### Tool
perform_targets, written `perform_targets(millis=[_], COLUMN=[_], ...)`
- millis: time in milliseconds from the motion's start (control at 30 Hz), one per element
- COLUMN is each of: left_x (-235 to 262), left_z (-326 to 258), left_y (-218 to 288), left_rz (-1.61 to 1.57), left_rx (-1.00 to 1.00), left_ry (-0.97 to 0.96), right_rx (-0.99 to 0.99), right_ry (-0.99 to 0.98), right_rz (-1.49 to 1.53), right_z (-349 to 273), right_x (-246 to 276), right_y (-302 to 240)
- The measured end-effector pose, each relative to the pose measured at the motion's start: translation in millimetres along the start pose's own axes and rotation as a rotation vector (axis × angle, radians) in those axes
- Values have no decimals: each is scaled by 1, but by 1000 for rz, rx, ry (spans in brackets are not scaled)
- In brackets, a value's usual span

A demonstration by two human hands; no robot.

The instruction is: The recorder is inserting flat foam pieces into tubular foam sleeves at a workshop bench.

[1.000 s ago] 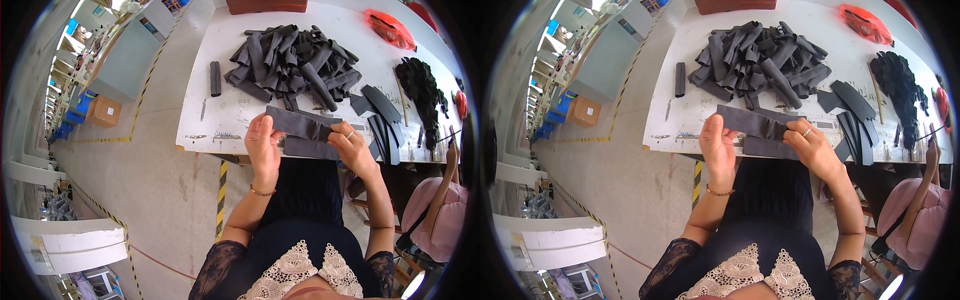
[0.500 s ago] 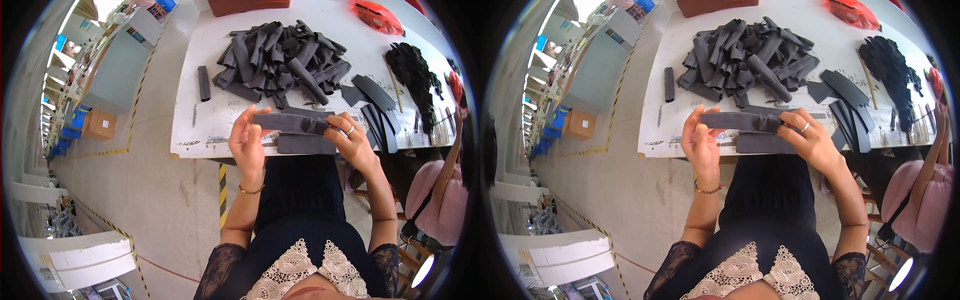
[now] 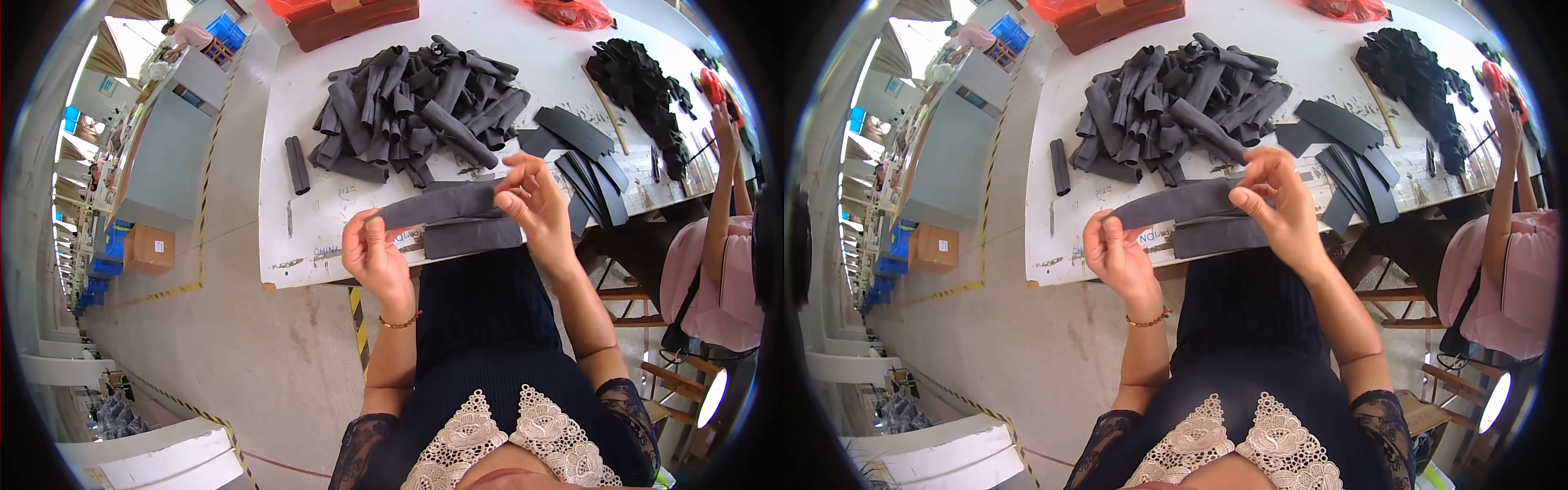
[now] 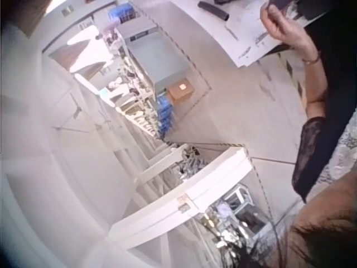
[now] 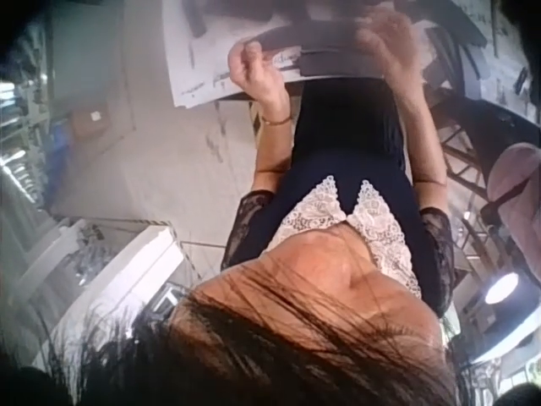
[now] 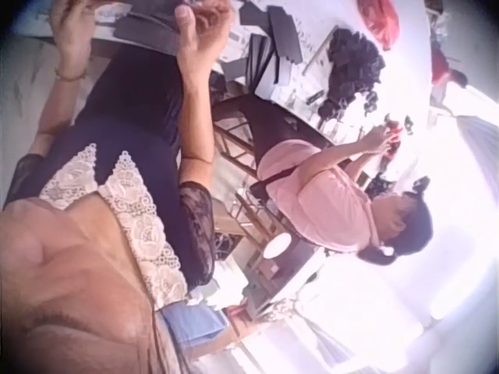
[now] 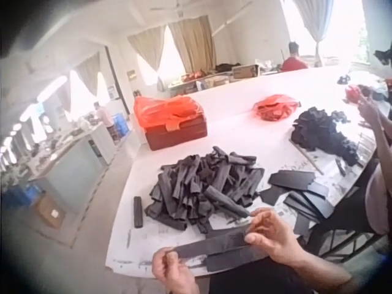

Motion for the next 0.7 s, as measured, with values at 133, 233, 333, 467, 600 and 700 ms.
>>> perform_targets(millis=[133, 233, 333, 467, 600, 700], left_x=[-5, -2, -5, 0, 2, 3], left_z=[-2, -1, -1, -1, -3, -4], left_y=[0, -3, -7, -8, -8, -14], left_rz=[68, 63, 41, 152, 142, 97], left_rx=[-20, 93, 253, 155, 255, 354], left_ry=[-27, 20, 127, 127, 118, 109], right_rx=[-219, -111, -104, -306, -415, -430], right_ry=[-8, -23, -30, -137, -211, -227], right_rz=[119, -110, -197, 101, 83, 119], right_z=[6, 2, 1, -4, -11, -10], right_x=[-11, -11, -7, -9, -7, 3], right_y=[0, 3, 7, 8, 9, 13])
Point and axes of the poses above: each hand's wrist, its own z-axis towards the middle knuckle, its own x-axis out of the back of the hand, y = z × x, the point moved 2 cm from there along z, towards the middle knuckle, and after that the axes turned 3 degrees about y, right-handed, at the moved point
